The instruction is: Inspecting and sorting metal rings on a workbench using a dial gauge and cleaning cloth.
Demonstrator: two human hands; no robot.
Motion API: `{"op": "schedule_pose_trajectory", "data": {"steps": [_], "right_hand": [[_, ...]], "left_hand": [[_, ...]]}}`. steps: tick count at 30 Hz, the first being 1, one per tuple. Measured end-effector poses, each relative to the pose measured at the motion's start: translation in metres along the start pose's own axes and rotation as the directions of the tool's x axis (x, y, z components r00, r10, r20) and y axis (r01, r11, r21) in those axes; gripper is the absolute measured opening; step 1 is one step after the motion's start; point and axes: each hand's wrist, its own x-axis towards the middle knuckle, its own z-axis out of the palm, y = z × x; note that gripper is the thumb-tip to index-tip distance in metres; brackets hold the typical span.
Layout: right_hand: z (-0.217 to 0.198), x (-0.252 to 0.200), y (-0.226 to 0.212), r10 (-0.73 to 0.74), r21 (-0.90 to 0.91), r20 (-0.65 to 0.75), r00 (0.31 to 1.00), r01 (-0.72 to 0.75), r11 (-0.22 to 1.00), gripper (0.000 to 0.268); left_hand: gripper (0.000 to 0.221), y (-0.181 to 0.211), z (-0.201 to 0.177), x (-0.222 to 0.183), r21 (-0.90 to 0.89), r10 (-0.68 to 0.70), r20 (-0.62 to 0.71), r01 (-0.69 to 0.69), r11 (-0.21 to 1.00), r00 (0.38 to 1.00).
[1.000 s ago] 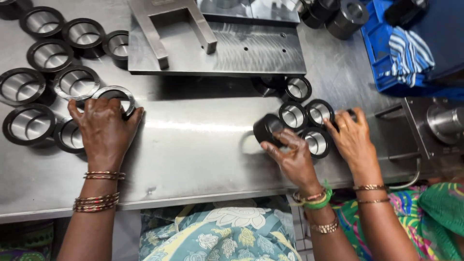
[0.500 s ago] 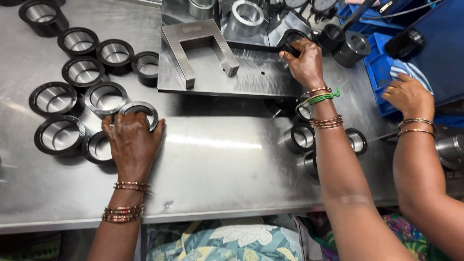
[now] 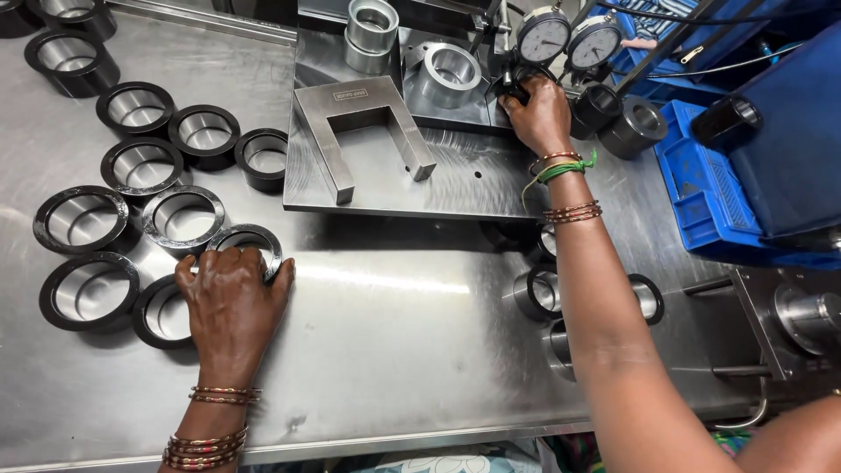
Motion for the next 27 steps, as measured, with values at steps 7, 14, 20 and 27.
{"op": "schedule_pose_trajectory", "data": {"steps": [7,14,20,27], "right_hand": [[0.019,-0.008,0.018,-0.091,-0.082,-0.113,0.989,0.082,0.993,0.036],[0.022,-0.016,0.017,-0.127,-0.125,-0.147,0.981,0.108,0.986,0.041],[0.013,-0.104,0.007,-0.231,0.125,-0.081,0.970,0.240,0.963,0.060],[-0.039,-0.182,-0.115,-0.438,0.343,0.083,0.895,0.387,0.856,0.040]], "left_hand": [[0.040,-0.001,0.001,-0.003,0.004,0.010,0.020,-0.010,1.000,1.000],[0.038,-0.006,0.008,-0.004,-0.009,0.035,-0.018,-0.036,0.999,0.999],[0.036,-0.006,0.004,-0.006,-0.058,0.010,0.000,-0.010,0.998,1.000],[0.035,-0.007,0.005,-0.009,-0.028,0.054,-0.017,-0.055,0.998,0.998]]}}
